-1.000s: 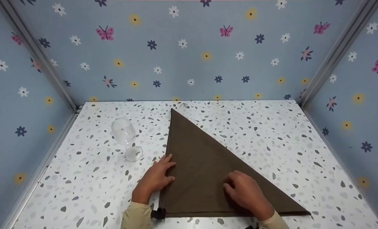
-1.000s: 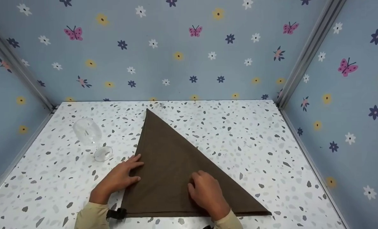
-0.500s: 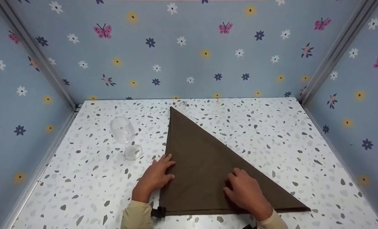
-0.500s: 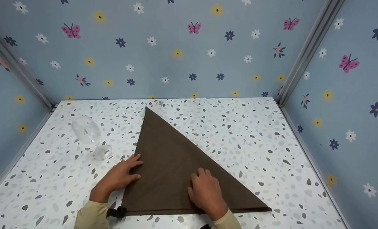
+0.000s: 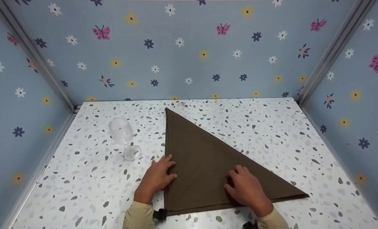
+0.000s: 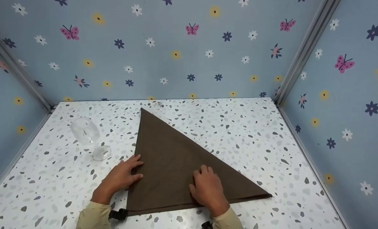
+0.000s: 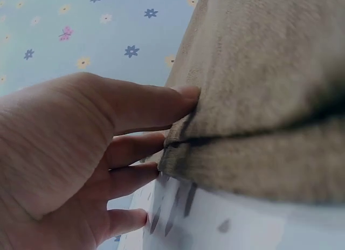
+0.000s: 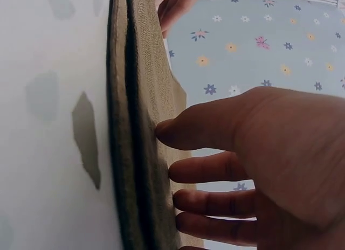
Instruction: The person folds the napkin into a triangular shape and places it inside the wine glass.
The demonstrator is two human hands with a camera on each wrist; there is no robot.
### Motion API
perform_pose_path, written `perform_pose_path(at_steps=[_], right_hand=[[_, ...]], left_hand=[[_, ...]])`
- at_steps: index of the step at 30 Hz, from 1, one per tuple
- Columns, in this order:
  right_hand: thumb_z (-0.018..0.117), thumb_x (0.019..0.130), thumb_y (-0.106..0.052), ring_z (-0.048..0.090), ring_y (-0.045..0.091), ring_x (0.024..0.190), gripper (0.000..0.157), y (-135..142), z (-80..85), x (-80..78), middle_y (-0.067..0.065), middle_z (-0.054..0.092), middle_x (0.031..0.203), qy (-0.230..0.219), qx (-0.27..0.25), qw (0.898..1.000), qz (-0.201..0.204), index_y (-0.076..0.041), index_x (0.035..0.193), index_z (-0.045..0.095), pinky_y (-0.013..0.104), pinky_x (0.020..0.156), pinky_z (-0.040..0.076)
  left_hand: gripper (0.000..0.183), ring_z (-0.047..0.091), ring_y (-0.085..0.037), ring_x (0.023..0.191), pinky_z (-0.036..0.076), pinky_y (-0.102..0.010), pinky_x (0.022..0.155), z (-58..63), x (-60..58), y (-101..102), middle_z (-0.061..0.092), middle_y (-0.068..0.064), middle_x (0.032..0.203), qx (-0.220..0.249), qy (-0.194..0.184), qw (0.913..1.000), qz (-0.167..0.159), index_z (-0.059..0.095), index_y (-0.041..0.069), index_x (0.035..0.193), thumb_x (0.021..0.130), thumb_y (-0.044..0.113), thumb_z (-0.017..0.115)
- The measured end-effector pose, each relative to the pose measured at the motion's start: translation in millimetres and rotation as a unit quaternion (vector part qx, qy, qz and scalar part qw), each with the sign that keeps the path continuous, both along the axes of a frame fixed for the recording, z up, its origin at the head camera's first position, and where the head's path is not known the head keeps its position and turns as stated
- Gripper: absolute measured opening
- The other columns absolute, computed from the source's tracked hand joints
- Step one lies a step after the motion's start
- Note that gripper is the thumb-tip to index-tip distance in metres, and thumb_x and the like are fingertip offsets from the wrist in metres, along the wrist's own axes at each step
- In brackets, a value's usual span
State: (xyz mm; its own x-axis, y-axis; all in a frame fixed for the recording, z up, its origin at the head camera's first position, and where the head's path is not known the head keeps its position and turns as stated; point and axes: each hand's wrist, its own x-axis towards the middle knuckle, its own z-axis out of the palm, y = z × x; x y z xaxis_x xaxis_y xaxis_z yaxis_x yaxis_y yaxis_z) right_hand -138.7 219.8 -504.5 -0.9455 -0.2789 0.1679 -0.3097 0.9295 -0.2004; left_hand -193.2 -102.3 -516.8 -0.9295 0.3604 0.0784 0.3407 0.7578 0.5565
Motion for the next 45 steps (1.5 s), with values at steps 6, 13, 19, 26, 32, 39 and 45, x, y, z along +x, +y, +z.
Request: perform_pose_path(at_steps=[6,13,19,26,32,39,45], right_hand=[[0.083,0.081,-0.029,0.048,0.020,0.083,0.029,6,-1.8,-5.0,0.001,0.050,0.095,-0.012,-0.028,0.999,-0.011,-0.010,0.098,0.069,0.040,0.072,0.049],[0.083,0.082,-0.026,0.053,0.021,0.092,0.027,17,-4.2,-13.2,0.000,0.054,0.101,-0.011,-0.056,0.998,-0.024,-0.011,0.101,0.071,0.040,0.078,0.051],[0.083,0.082,-0.023,0.053,0.021,0.099,0.027,23,-6.8,-15.8,0.001,0.055,0.106,-0.024,-0.088,0.995,-0.041,-0.011,0.103,0.071,0.040,0.083,0.051],[0.083,0.083,-0.024,0.055,0.025,0.103,0.027,26,-8.3,-13.6,0.004,0.056,0.111,-0.024,-0.073,0.996,-0.033,-0.011,0.102,0.070,0.043,0.082,0.052],[0.083,0.082,-0.029,0.057,0.027,0.101,0.027,27,-4.0,-11.0,0.005,0.060,0.109,-0.004,-0.029,0.999,-0.036,-0.012,0.100,0.073,0.050,0.082,0.050],[0.082,0.082,-0.028,0.056,0.029,0.088,0.024,28,5.8,-4.8,0.008,0.057,0.094,0.004,-0.009,0.997,-0.077,-0.010,0.094,0.072,0.050,0.069,0.050],[0.078,0.085,-0.034,0.055,0.032,0.088,0.035,28,13.6,0.8,0.013,0.054,0.096,-0.053,0.005,0.992,-0.112,-0.004,0.102,0.069,0.054,0.063,0.051]], left_hand=[[0.045,0.041,-0.040,0.139,0.039,-0.056,0.106,2.1,3.2,6,0.050,-0.018,0.147,-0.028,0.013,0.9994,0.014,0.067,0.001,0.127,0.089,0.021,0.077],[0.038,0.048,-0.041,0.132,0.041,-0.056,0.105,4.9,4.2,14,0.057,-0.018,0.140,-0.053,0.050,0.9973,0.010,0.072,0.005,0.120,0.087,0.023,0.079],[0.034,0.049,-0.039,0.130,0.045,-0.053,0.102,5.6,7.9,16,0.057,-0.018,0.139,-0.048,0.052,0.9975,-0.001,0.074,0.007,0.117,0.087,0.022,0.080],[0.029,0.053,-0.038,0.121,0.038,-0.060,0.105,1.0,7.8,15,0.060,-0.015,0.133,-0.045,0.081,0.9957,-0.001,0.077,0.010,0.110,0.085,0.024,0.081],[0.024,0.049,-0.038,0.126,0.022,-0.073,0.107,-2.7,4.9,17,0.059,-0.014,0.133,-0.022,0.071,0.9972,0.011,0.077,0.011,0.106,0.085,0.023,0.081],[0.025,0.034,-0.039,0.143,0.018,-0.066,0.113,-3.4,5.7,18,0.049,-0.018,0.148,0.002,0.029,0.9996,-0.007,0.069,0.007,0.112,0.089,0.017,0.076],[0.025,0.036,-0.039,0.142,0.014,-0.066,0.114,-3.6,5.2,17,0.048,-0.019,0.149,0.004,0.024,0.9996,-0.015,0.066,0.006,0.114,0.091,0.014,0.073]])
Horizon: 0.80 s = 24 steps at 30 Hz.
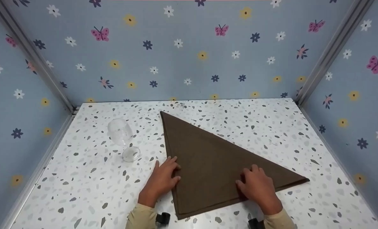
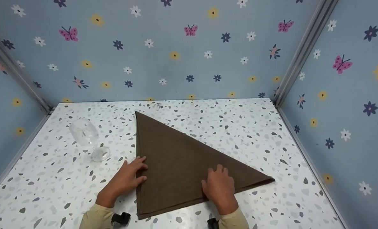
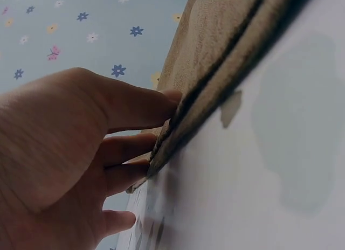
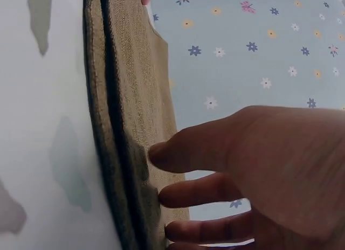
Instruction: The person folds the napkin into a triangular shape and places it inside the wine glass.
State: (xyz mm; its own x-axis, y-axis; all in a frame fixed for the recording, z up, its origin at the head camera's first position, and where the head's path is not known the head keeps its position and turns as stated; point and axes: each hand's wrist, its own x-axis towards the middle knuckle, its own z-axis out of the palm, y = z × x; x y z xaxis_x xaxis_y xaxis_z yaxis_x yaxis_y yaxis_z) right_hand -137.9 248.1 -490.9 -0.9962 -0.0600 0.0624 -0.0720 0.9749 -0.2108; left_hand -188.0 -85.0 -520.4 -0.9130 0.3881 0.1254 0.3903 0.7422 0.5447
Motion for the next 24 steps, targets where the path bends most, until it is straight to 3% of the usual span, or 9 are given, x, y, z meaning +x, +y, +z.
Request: perform_pose_path(at_steps=[4,11,17,24], right_hand=[[0.076,0.087,-0.036,0.056,0.036,0.097,0.043,-1,0.8,1.8,0.019,0.055,0.106,-0.021,-0.006,1.000,-0.003,-0.001,0.111,0.068,0.057,0.067,0.052],[0.076,0.088,-0.037,0.055,0.039,0.102,0.048,1,-0.6,1.5,0.023,0.055,0.112,-0.010,0.005,1.000,0.011,0.000,0.117,0.066,0.055,0.068,0.054],[0.074,0.089,-0.038,0.054,0.038,0.107,0.049,5,-3.3,-1.7,0.022,0.054,0.117,-0.030,-0.004,0.999,0.014,-0.002,0.121,0.066,0.056,0.074,0.053],[0.074,0.090,-0.037,0.053,0.040,0.115,0.048,12,-8.0,-7.0,0.023,0.054,0.125,-0.019,-0.020,1.000,0.014,-0.002,0.123,0.065,0.057,0.083,0.051]], left_hand=[[0.026,0.037,-0.039,0.142,0.013,-0.067,0.114,-0.3,-0.8,1,0.049,-0.019,0.148,-0.003,0.007,1.0000,-0.003,0.066,0.006,0.115,0.091,0.015,0.073],[0.028,0.038,-0.041,0.141,0.012,-0.068,0.114,0.0,0.0,6,0.050,-0.022,0.146,-0.002,0.018,0.9998,-0.007,0.067,0.006,0.116,0.091,0.016,0.074],[0.027,0.042,-0.043,0.137,0.019,-0.065,0.113,1.4,1.6,10,0.054,-0.022,0.141,-0.006,0.032,0.9995,-0.003,0.069,0.005,0.113,0.090,0.019,0.075],[0.028,0.042,-0.045,0.136,0.022,-0.058,0.116,1.2,1.2,12,0.054,-0.022,0.141,-0.020,0.032,0.9993,-0.003,0.070,0.005,0.113,0.091,0.021,0.075]])
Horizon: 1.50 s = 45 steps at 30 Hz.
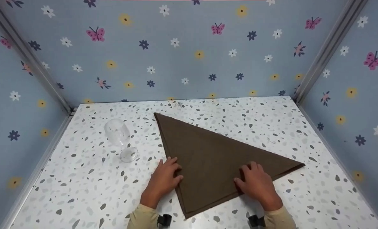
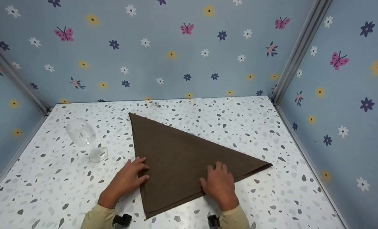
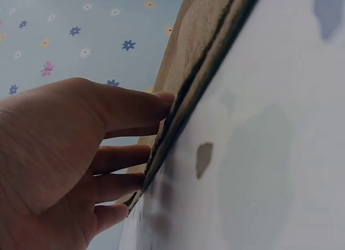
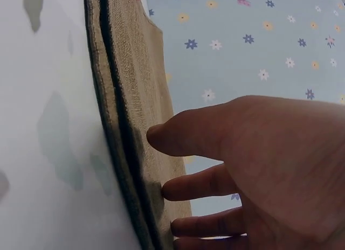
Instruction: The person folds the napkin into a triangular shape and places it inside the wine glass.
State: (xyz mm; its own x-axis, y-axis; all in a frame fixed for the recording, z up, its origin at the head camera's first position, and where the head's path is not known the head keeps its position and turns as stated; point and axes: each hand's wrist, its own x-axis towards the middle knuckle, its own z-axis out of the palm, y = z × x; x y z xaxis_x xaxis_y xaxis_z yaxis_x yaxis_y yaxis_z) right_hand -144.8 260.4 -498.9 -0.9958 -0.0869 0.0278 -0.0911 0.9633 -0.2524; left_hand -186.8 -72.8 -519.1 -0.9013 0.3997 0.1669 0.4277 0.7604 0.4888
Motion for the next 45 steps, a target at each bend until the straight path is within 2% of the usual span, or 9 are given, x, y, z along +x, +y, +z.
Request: perform_pose_path(at_steps=[6,15,22,26,30,33,36,40,45], right_hand=[[0.074,0.090,-0.032,0.048,0.042,0.124,0.049,7,-3.8,-6.6,0.024,0.051,0.134,0.017,-0.037,0.999,0.005,-0.001,0.126,0.063,0.058,0.097,0.044],[0.074,0.091,-0.028,0.042,0.043,0.133,0.049,20,-9.6,-14.7,0.022,0.046,0.144,0.029,-0.085,0.996,0.014,-0.003,0.132,0.061,0.059,0.103,0.039],[0.072,0.093,-0.026,0.040,0.045,0.135,0.050,23,-9.5,-15.8,0.023,0.044,0.148,0.016,-0.086,0.996,0.008,-0.001,0.135,0.060,0.060,0.106,0.036],[0.071,0.092,-0.025,0.042,0.046,0.134,0.047,21,-7.1,-14.5,0.026,0.045,0.148,0.016,-0.072,0.997,-0.005,0.001,0.130,0.063,0.061,0.107,0.035],[0.076,0.088,-0.026,0.047,0.045,0.126,0.040,14,-4.4,-10.8,0.026,0.051,0.139,0.033,-0.047,0.998,-0.015,-0.002,0.119,0.069,0.063,0.097,0.039],[0.079,0.085,-0.027,0.051,0.041,0.112,0.036,9,-3.3,-6.7,0.023,0.055,0.123,0.045,-0.035,0.998,-0.023,-0.005,0.111,0.068,0.060,0.085,0.044],[0.080,0.083,-0.028,0.052,0.038,0.099,0.037,6,-2.8,-1.9,0.020,0.053,0.109,0.042,-0.020,0.998,-0.031,-0.004,0.106,0.065,0.055,0.076,0.047],[0.077,0.086,-0.031,0.052,0.038,0.097,0.041,6,-2.6,1.8,0.021,0.052,0.107,0.023,0.002,0.999,-0.033,-0.001,0.110,0.065,0.055,0.075,0.048],[0.075,0.088,-0.033,0.052,0.040,0.100,0.045,7,-0.5,0.3,0.023,0.053,0.110,0.028,0.006,0.999,-0.019,0.000,0.117,0.066,0.056,0.077,0.048]], left_hand=[[0.028,0.043,-0.045,0.136,0.025,-0.056,0.115,0.3,0.5,1,0.054,-0.022,0.141,0.005,0.001,1.0000,-0.005,0.071,0.004,0.114,0.091,0.020,0.075],[0.026,0.044,-0.042,0.136,0.034,-0.055,0.111,0.1,-0.5,1,0.057,-0.020,0.138,0.031,-0.003,0.9994,-0.014,0.073,0.004,0.113,0.089,0.016,0.076],[0.030,0.044,-0.040,0.136,0.036,-0.053,0.110,1.2,-2.4,-1,0.056,-0.017,0.140,0.019,-0.002,0.9995,-0.023,0.072,0.007,0.115,0.088,0.020,0.077],[0.033,0.045,-0.040,0.135,0.037,-0.054,0.109,-0.5,-2.2,-2,0.055,-0.017,0.140,0.010,-0.003,0.9992,-0.039,0.072,0.008,0.116,0.087,0.022,0.078],[0.034,0.045,-0.041,0.134,0.036,-0.055,0.109,-2.1,-1.2,-4,0.055,-0.018,0.140,0.008,-0.007,0.9990,-0.044,0.072,0.008,0.116,0.086,0.022,0.079],[0.035,0.042,-0.042,0.137,0.032,-0.057,0.112,-2.9,-0.8,-5,0.053,-0.019,0.142,0.008,-0.016,0.9989,-0.044,0.071,0.007,0.117,0.086,0.022,0.079],[0.036,0.037,-0.043,0.141,0.026,-0.058,0.114,-2.6,-0.6,-5,0.050,-0.019,0.145,0.006,-0.033,0.9985,-0.043,0.071,0.007,0.119,0.087,0.023,0.078],[0.037,0.035,-0.042,0.142,0.023,-0.059,0.115,-1.6,0.0,-4,0.049,-0.019,0.147,0.000,-0.044,0.9983,-0.038,0.070,0.007,0.120,0.088,0.024,0.078],[0.036,0.035,-0.042,0.142,0.022,-0.061,0.114,0.9,1.2,-1,0.050,-0.019,0.146,-0.003,-0.036,0.9990,-0.028,0.069,0.008,0.120,0.089,0.024,0.078]])
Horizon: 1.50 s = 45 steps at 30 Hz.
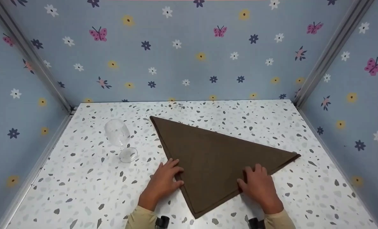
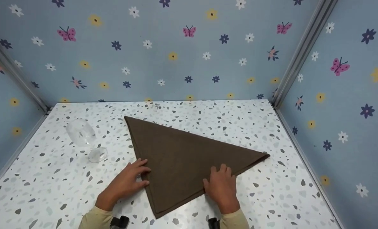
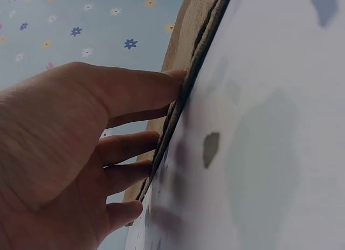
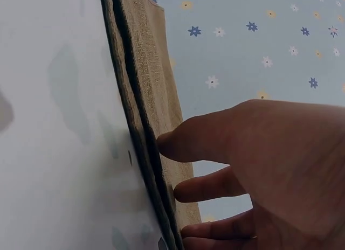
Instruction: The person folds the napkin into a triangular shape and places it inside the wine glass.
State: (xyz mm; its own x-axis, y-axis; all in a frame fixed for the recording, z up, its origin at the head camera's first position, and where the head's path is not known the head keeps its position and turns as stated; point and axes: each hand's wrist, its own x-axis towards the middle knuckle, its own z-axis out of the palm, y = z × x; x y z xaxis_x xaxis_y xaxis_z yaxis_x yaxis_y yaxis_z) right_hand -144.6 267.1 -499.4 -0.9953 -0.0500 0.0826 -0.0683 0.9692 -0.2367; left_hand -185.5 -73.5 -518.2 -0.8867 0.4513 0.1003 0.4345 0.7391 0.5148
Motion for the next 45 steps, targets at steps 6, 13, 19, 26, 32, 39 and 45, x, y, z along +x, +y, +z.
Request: perform_pose_path(at_steps=[6,13,19,26,32,39,45], right_hand=[[0.074,0.089,-0.031,0.051,0.042,0.108,0.045,3,-0.6,-5.7,0.025,0.053,0.118,0.006,-0.020,1.000,0.005,0.000,0.120,0.066,0.056,0.086,0.047],[0.071,0.091,-0.027,0.050,0.041,0.120,0.043,11,-4.9,-13.9,0.026,0.052,0.131,0.004,-0.055,0.998,-0.001,0.002,0.122,0.064,0.057,0.097,0.044],[0.071,0.092,-0.025,0.046,0.042,0.129,0.044,16,-9.8,-17.7,0.027,0.048,0.140,0.012,-0.074,0.997,-0.002,0.003,0.126,0.063,0.058,0.100,0.043],[0.067,0.095,-0.024,0.035,0.046,0.139,0.050,17,-12.3,-21.3,0.029,0.034,0.153,-0.017,-0.102,0.995,0.000,0.004,0.135,0.056,0.060,0.105,0.038],[0.065,0.097,-0.024,0.031,0.048,0.141,0.053,23,-7.8,-29.8,0.032,0.027,0.156,-0.027,-0.104,0.994,0.009,0.006,0.139,0.052,0.061,0.106,0.037],[0.063,0.098,-0.027,0.027,0.048,0.143,0.057,34,-9.0,-42.2,0.028,0.021,0.160,-0.061,-0.110,0.992,0.006,0.003,0.144,0.047,0.061,0.108,0.034],[0.063,0.099,-0.027,0.024,0.047,0.145,0.058,40,-11.8,-41.6,0.026,0.018,0.161,-0.082,-0.130,0.988,-0.003,0.003,0.146,0.045,0.061,0.110,0.031]], left_hand=[[0.037,0.036,-0.042,0.141,0.024,-0.058,0.115,0.3,2.2,3,0.050,-0.019,0.145,0.001,0.010,0.9999,0.008,0.069,0.009,0.120,0.089,0.026,0.077],[0.039,0.041,-0.040,0.138,0.025,-0.056,0.115,-0.9,3.7,5,0.052,-0.018,0.144,-0.001,0.033,0.9994,0.007,0.070,0.010,0.121,0.089,0.031,0.077],[0.041,0.044,-0.039,0.136,0.027,-0.055,0.115,-1.2,1.1,5,0.053,-0.018,0.143,0.000,0.030,0.9995,-0.006,0.070,0.009,0.121,0.088,0.032,0.078],[0.040,0.045,-0.037,0.131,0.030,-0.055,0.112,0.5,-2.8,5,0.054,-0.014,0.140,0.004,0.031,0.9995,0.010,0.071,0.012,0.119,0.086,0.034,0.080],[0.039,0.045,-0.036,0.129,0.014,-0.068,0.113,4.4,-9.5,16,0.055,-0.011,0.135,-0.014,0.041,0.9988,0.024,0.072,0.017,0.116,0.084,0.038,0.081],[0.038,0.043,-0.036,0.126,0.012,-0.072,0.111,5.9,-11.9,30,0.053,-0.011,0.132,-0.016,0.028,0.9988,0.037,0.071,0.016,0.114,0.083,0.037,0.081],[0.038,0.043,-0.036,0.123,0.013,-0.072,0.109,5.9,-9.7,36,0.053,-0.012,0.129,-0.023,0.023,0.9988,0.037,0.071,0.016,0.112,0.081,0.037,0.082]])
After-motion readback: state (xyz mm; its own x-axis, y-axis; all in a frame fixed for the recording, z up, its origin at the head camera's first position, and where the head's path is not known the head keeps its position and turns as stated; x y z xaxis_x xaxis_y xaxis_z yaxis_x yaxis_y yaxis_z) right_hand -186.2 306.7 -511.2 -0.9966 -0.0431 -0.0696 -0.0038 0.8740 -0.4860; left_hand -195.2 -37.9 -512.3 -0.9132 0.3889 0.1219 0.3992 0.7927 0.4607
